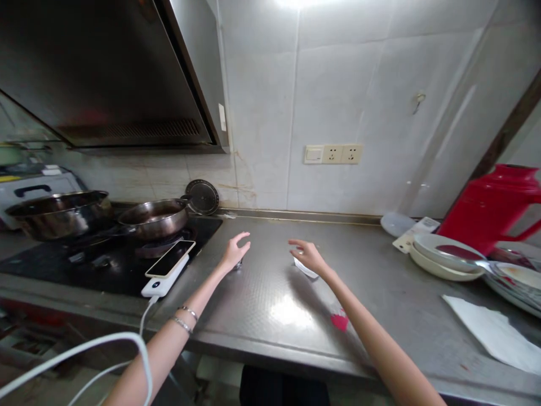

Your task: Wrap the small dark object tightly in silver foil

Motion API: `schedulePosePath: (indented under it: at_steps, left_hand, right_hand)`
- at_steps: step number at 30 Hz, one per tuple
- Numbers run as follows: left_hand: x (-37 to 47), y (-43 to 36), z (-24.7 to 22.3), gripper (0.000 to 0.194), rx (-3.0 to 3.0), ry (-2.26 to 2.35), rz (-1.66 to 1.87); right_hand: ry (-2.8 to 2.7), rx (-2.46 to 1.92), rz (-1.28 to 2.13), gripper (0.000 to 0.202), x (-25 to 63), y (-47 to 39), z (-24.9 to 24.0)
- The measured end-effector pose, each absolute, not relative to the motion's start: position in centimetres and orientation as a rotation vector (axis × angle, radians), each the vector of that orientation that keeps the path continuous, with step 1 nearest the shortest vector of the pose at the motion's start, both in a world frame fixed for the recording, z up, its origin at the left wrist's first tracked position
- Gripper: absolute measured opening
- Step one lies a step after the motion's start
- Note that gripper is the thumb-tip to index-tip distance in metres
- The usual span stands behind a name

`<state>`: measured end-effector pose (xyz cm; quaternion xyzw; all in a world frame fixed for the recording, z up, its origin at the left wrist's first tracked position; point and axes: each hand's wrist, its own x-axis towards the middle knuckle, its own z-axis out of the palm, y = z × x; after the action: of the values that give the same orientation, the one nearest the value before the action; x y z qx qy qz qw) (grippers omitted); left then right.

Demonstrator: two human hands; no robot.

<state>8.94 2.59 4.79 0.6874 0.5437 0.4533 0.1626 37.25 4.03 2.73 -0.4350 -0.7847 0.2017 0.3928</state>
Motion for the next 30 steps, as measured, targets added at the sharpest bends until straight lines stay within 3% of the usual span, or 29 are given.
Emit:
schedulePosePath:
  at_steps: [5,11,15,17,22,26,30]
  left_hand:
    - [17.7,4.3,2.6,0.035,2.093,1.461,1.057]
    - [25.5,6.0,-0.3,0.051,2.081,1.574,0.92]
    - [27.7,6.9,-1.1,0.02,2.068,1.58,0.854]
    - [27.8,7.2,-1.4,0.013,2.054,1.541,0.839]
    - [25.6,7.1,-1.2,0.02,1.986,1.408,0.912]
    - [21.7,5.7,-0.2,0.025,1.909,1.341,0.978]
    - [16.7,2.9,0.9,0.045,1.761,1.25,0.993]
  right_hand:
    - [-1.942,-1.306,0.426,0.034,42.9,3.3,1.3]
    - [-2.023,-1.581,0.421,0.044,44.5,0.7,0.5]
    - [-2.075,-1.629,0.434,0.045,44.2,-0.1,0.1]
    - [-2.087,-1.612,0.441,0.044,44.2,-0.1,-0.2]
    - [-1.936,-1.496,0.568,0.048,44.0,1.3,-0.7]
    - [-1.918,-1.366,0.676,0.033,42.6,2.6,-0.2]
    - [-1.927,-1.221,0.783,0.025,39.3,3.4,0.4]
